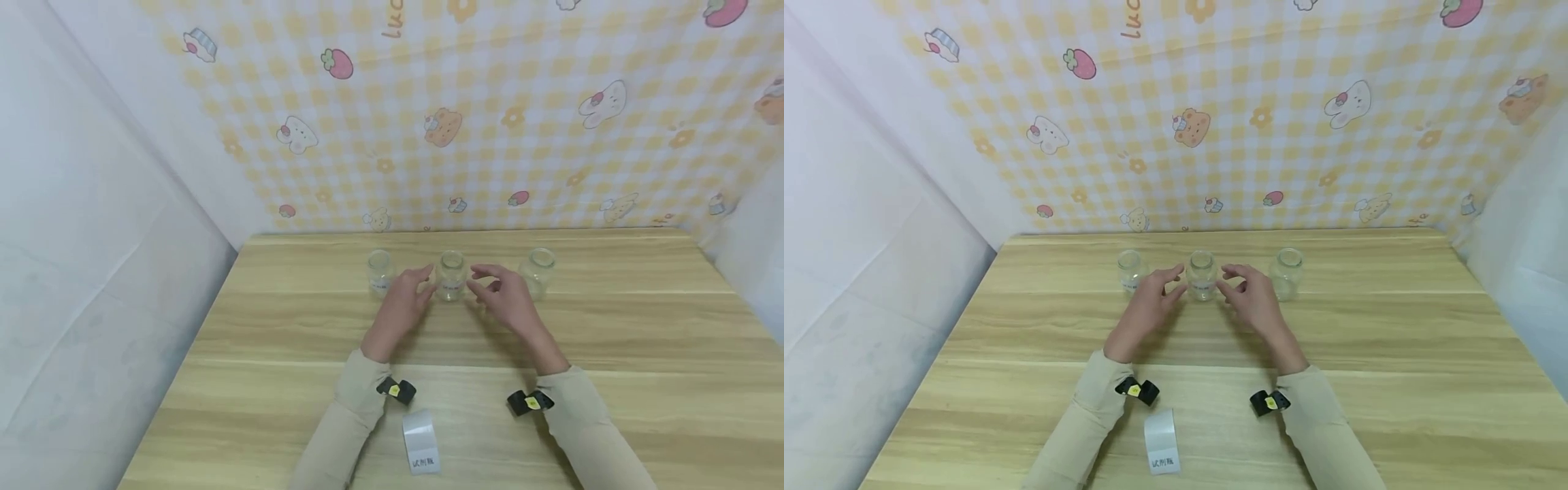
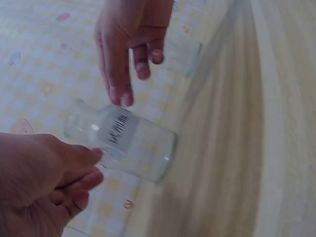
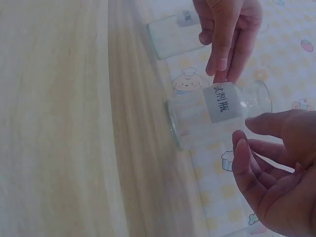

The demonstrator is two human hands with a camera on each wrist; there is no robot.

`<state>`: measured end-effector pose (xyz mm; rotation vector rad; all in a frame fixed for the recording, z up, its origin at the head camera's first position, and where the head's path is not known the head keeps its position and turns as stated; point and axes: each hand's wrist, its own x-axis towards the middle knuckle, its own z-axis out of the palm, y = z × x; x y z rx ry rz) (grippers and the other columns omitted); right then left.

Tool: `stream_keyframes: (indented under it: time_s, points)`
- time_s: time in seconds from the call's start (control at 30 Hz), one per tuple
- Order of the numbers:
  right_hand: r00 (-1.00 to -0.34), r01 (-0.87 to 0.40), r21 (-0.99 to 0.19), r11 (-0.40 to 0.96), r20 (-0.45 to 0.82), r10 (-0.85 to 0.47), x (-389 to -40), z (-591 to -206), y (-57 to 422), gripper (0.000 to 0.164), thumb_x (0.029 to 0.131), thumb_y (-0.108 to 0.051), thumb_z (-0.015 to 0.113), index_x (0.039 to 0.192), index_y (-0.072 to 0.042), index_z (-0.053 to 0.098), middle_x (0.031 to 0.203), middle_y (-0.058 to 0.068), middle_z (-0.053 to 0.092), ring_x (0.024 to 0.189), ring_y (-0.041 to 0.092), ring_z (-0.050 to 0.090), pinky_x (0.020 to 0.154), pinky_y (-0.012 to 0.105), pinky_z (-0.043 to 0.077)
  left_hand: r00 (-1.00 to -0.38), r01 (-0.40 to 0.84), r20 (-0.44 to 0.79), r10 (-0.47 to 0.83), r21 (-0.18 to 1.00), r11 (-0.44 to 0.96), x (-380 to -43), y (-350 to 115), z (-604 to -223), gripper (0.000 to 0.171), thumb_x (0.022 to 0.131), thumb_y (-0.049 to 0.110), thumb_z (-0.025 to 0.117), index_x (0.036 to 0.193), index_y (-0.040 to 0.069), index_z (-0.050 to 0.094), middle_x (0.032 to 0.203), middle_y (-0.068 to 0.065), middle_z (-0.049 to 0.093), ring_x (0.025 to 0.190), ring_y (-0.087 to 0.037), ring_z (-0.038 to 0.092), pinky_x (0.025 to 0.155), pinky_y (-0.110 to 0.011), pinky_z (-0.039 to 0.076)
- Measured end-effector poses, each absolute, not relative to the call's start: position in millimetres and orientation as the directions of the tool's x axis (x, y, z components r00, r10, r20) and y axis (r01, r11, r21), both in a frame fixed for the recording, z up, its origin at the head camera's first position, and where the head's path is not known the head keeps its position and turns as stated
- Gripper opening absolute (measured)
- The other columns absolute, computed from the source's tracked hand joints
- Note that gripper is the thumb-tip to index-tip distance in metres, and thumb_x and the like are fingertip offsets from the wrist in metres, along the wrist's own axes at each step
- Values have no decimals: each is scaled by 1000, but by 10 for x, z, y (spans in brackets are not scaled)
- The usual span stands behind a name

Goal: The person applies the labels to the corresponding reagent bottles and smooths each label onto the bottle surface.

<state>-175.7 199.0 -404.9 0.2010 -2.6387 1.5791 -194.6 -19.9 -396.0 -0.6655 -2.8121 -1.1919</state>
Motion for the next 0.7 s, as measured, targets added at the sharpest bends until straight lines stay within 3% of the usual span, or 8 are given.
stream_keyframes:
  time_s: [0.23, 0.4, 0.5, 0.57, 0.7]
  points:
    - [-993, -116, -871, 478, 89, -80, -1593, -3955, 1956, 26, 104, -19, 64, 118, 2, 71, 107, 19, 71, 69, 36, 68, 45, 26, 44, -936, 330, 146, 322, 684, 651, -1633, -256, -3716, 30, 101, 12, 67, 129, 0, 68, 133, -17, 67, 126, -32, 62, 108, -44, 49]
    - [-992, -115, -858, 501, 72, -104, -1431, -3928, 1928, 23, 104, -16, 64, 111, 4, 72, 95, 20, 72, 66, 35, 67, 47, 26, 43, -940, 291, 55, 336, 642, 710, -1415, -375, -3662, 12, 99, 16, 71, 102, 7, 76, 100, -6, 76, 92, -20, 69, 85, -36, 58]
    - [-989, -129, -845, 520, 71, -130, -1318, -3927, 1905, 22, 103, -16, 65, 108, 4, 74, 88, 17, 73, 64, 26, 64, 51, 25, 44, -907, 282, -89, 412, 597, 751, -1263, -473, -3662, 15, 96, 22, 75, 85, 13, 71, 79, 3, 69, 71, -12, 62, 67, -29, 54]
    - [-986, -139, -836, 531, 67, -153, -1245, -3937, 1899, 21, 103, -16, 66, 106, 3, 75, 85, 14, 73, 62, 20, 61, 51, 25, 46, -865, 279, -211, 456, 553, 785, -1144, -537, -3642, 20, 92, 28, 79, 83, 16, 67, 76, 7, 64, 68, -10, 57, 63, -27, 50]
    - [-984, -129, -826, 548, 36, -177, -1110, -3951, 1918, 19, 102, -15, 66, 103, 1, 76, 82, 10, 72, 60, 15, 59, 49, 26, 48, -767, 332, -354, 535, 494, 803, -918, -589, -3566, 30, 81, 30, 89, 98, 15, 70, 91, 4, 68, 82, -13, 62, 74, -32, 53]
